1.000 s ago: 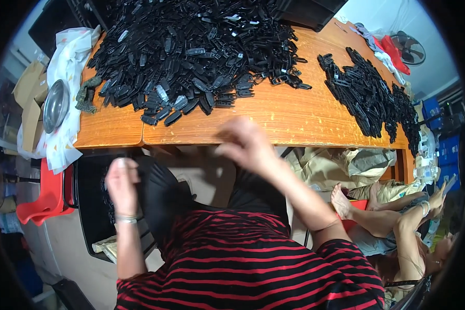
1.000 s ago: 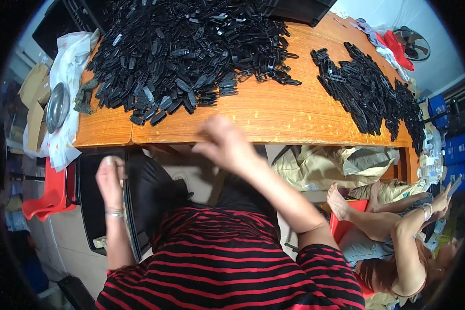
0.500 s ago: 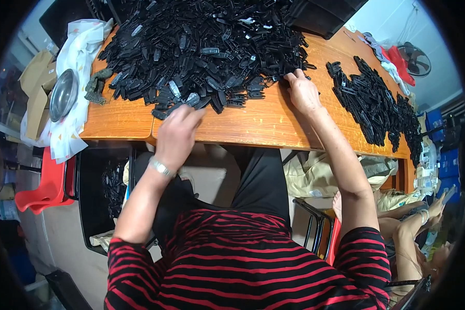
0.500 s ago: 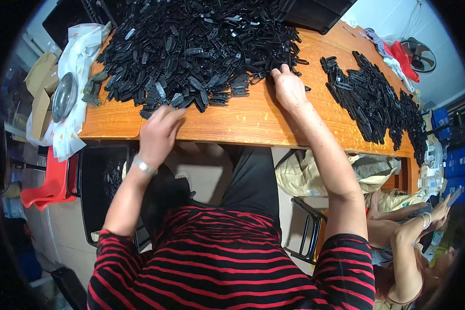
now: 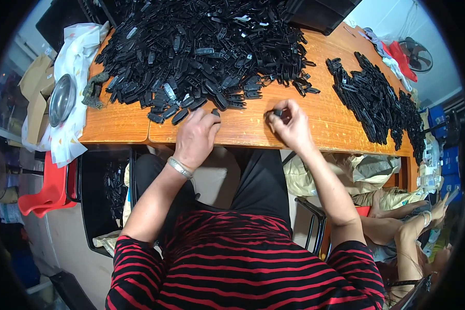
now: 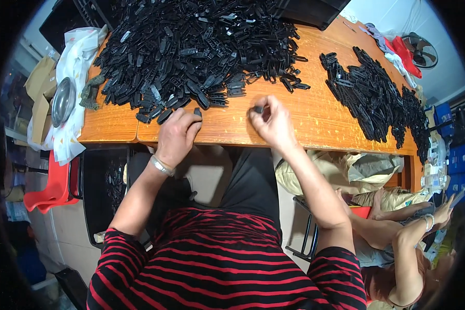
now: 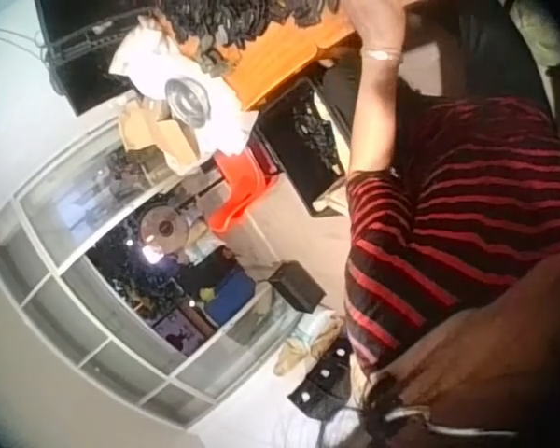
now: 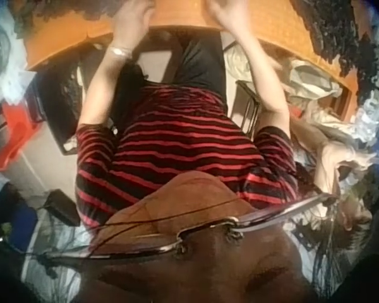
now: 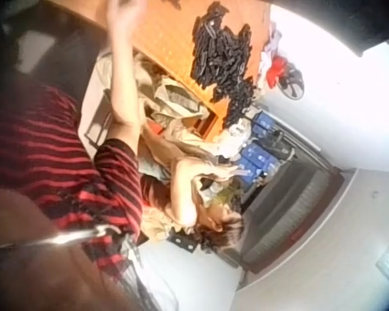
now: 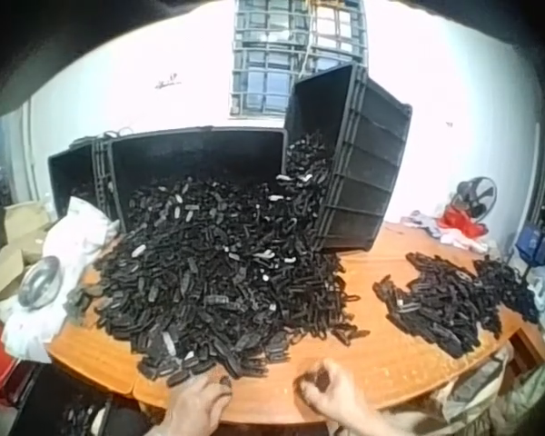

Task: Attaching small metal loops to black plastic buckle components.

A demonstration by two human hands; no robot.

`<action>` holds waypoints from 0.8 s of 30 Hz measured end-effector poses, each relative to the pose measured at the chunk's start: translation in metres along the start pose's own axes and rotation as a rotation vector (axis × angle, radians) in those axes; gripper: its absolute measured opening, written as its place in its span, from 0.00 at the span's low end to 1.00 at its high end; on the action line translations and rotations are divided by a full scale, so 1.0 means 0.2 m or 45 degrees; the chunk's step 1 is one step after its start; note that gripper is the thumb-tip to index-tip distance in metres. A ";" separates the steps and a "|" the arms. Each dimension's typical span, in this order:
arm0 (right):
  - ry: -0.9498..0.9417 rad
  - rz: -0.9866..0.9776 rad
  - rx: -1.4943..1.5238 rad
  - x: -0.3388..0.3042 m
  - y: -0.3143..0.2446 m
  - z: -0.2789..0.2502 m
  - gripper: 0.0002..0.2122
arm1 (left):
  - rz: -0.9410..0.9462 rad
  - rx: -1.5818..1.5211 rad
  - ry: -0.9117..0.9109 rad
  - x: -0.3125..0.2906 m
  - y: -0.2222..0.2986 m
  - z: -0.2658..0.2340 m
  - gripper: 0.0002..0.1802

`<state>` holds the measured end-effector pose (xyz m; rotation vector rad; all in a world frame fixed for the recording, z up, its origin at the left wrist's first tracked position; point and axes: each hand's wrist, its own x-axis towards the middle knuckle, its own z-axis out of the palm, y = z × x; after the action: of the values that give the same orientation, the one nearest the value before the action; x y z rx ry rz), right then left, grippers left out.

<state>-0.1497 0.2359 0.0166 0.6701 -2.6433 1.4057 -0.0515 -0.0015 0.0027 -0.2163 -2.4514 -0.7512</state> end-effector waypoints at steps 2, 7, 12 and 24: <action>-0.011 -0.088 -0.185 -0.06 -0.01 0.00 0.09 | -0.079 -0.059 0.007 -0.01 -0.01 -0.01 0.04; -0.171 -0.122 -0.579 -0.09 -0.06 -0.03 0.09 | -0.501 -0.211 0.010 0.02 0.00 0.00 0.07; -0.296 -0.089 -0.708 -0.08 -0.09 -0.03 0.10 | -0.373 0.085 -0.085 0.05 -0.04 0.04 0.11; -0.278 0.223 0.403 -0.26 -0.18 0.26 0.07 | -0.470 -0.282 -0.065 -0.07 0.01 0.00 0.17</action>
<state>-0.0819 0.1942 0.0001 0.6661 -2.7240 1.9324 -0.0394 0.0010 -0.0048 0.1427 -2.4843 -1.1899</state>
